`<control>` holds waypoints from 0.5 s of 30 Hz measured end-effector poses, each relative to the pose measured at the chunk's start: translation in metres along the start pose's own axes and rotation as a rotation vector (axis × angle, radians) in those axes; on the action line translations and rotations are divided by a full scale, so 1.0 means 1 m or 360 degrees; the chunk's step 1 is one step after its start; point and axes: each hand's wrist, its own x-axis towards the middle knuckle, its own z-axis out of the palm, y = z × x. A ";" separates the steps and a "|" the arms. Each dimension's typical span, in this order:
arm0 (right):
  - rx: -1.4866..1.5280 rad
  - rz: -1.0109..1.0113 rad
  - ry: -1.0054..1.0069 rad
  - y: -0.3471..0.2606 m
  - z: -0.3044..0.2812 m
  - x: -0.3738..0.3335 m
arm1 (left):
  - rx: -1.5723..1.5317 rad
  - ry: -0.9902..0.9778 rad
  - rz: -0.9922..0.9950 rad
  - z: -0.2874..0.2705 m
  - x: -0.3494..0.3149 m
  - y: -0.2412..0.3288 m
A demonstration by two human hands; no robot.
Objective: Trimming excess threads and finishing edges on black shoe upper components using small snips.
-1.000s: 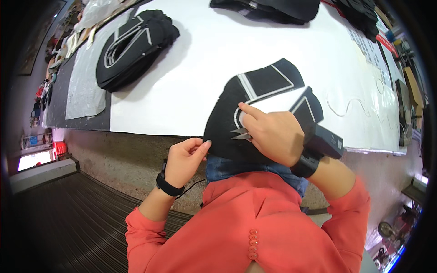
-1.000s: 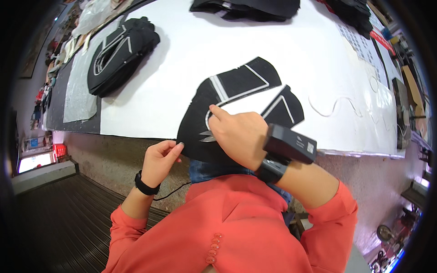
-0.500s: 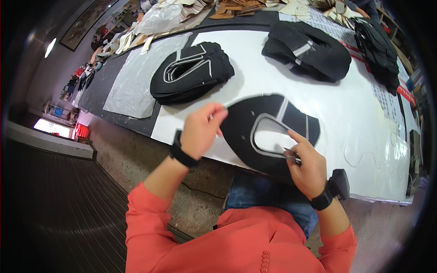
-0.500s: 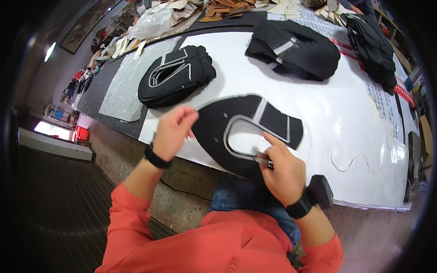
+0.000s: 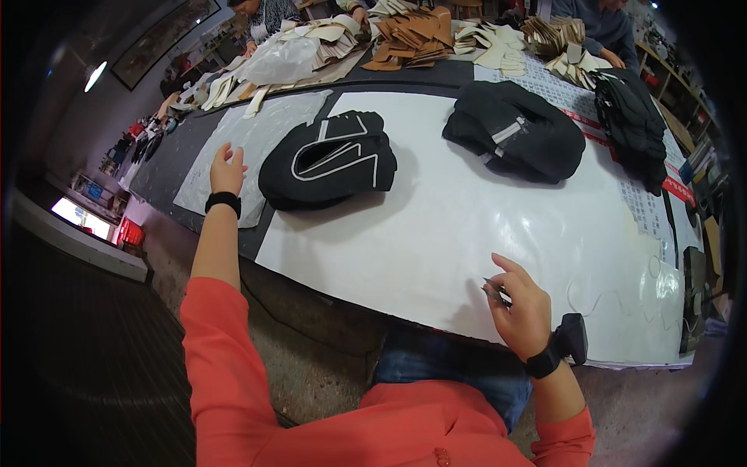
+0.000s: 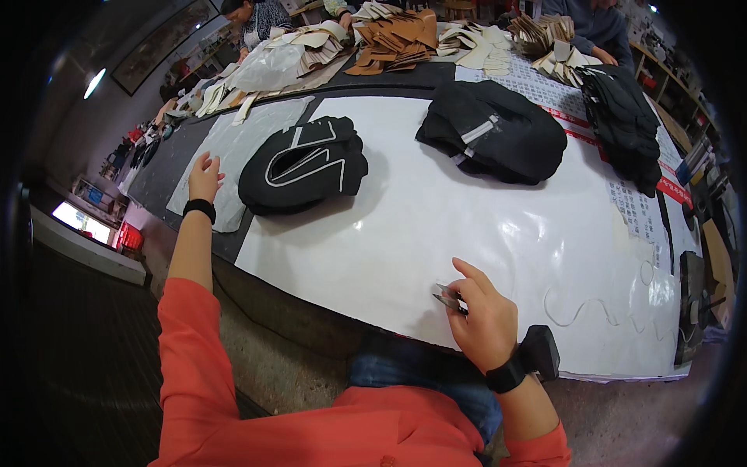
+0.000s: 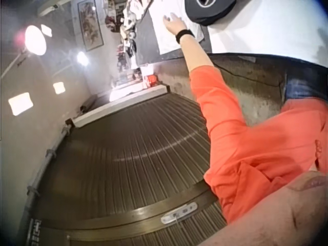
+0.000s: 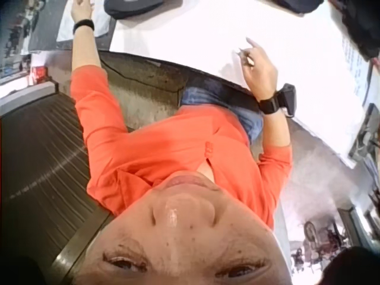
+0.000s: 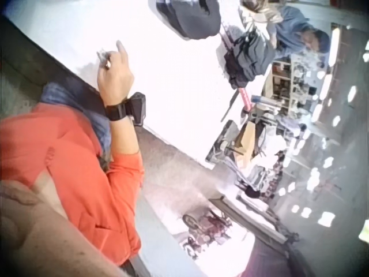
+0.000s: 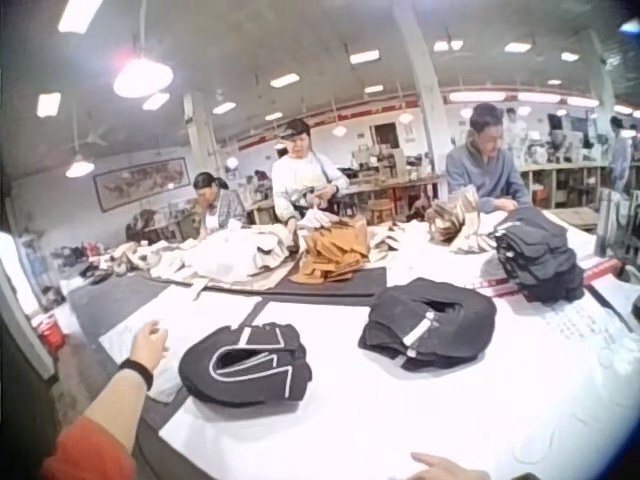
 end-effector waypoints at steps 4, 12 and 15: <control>-0.0277 -0.0045 -0.0105 0.011 -0.002 0.011 | -0.0185 -0.0114 0.0040 0.013 -0.009 0.002; -0.0569 0.0041 -0.0241 0.045 -0.003 0.004 | 0.0247 -0.0768 0.1105 0.058 -0.123 0.103; -0.0532 0.0071 -0.0251 0.041 -0.001 -0.002 | 0.0635 -0.0730 0.1381 0.077 -0.154 0.090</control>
